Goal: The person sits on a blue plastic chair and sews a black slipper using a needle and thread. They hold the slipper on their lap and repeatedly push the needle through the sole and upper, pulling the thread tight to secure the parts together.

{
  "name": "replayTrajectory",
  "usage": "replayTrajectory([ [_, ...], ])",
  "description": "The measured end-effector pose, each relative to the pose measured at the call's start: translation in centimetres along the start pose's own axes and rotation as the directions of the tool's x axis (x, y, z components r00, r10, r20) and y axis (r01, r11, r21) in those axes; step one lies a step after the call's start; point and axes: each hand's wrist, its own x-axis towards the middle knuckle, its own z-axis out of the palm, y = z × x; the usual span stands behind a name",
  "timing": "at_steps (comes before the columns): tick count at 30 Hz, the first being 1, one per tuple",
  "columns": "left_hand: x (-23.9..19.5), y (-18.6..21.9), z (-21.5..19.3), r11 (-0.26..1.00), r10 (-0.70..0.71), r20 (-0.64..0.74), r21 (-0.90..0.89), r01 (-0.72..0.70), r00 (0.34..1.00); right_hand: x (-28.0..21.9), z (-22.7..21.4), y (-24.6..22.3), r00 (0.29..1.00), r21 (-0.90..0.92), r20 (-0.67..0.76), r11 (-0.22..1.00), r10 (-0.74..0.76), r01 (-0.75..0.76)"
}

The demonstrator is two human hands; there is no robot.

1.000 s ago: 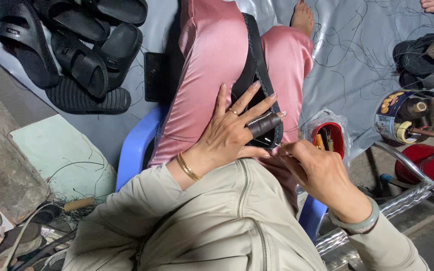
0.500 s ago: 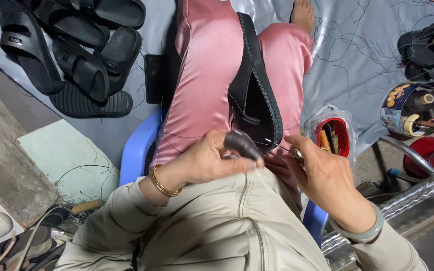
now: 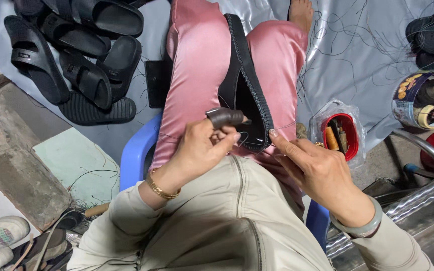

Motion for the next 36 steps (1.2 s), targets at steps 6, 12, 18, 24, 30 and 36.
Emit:
replayTrajectory([
  [6,-0.4,0.5,-3.6,0.582,0.535,-0.104,0.765,-0.276,0.839,0.0,-0.3,-0.7,1.000,-0.083,0.007,0.996,-0.022,0.023],
  [12,-1.1,1.4,-0.2,0.340,0.495,0.385,0.739,-0.581,0.779,-0.5,0.0,-0.9,0.994,-0.240,0.088,0.967,-0.069,0.088],
  [18,-1.2,2.7,-1.2,0.938,0.289,0.450,0.045,-0.345,0.845,-1.0,0.7,-0.7,0.994,-0.169,0.021,0.980,-0.103,0.105],
  [24,-0.9,0.6,-1.3,0.867,0.220,0.418,-0.498,0.020,0.882,-0.5,0.4,-0.8,0.995,-0.140,0.069,0.987,-0.065,0.075],
  [30,-0.6,-1.5,1.1,0.917,-0.276,0.210,0.350,0.191,0.938,0.3,0.5,-1.0,0.996,-0.032,0.072,0.997,-0.061,0.064],
  [36,-0.3,-0.9,0.2,0.953,-0.298,0.349,0.161,0.256,0.888,0.0,-1.0,-0.1,0.982,-0.100,0.181,0.992,-0.052,0.071],
])
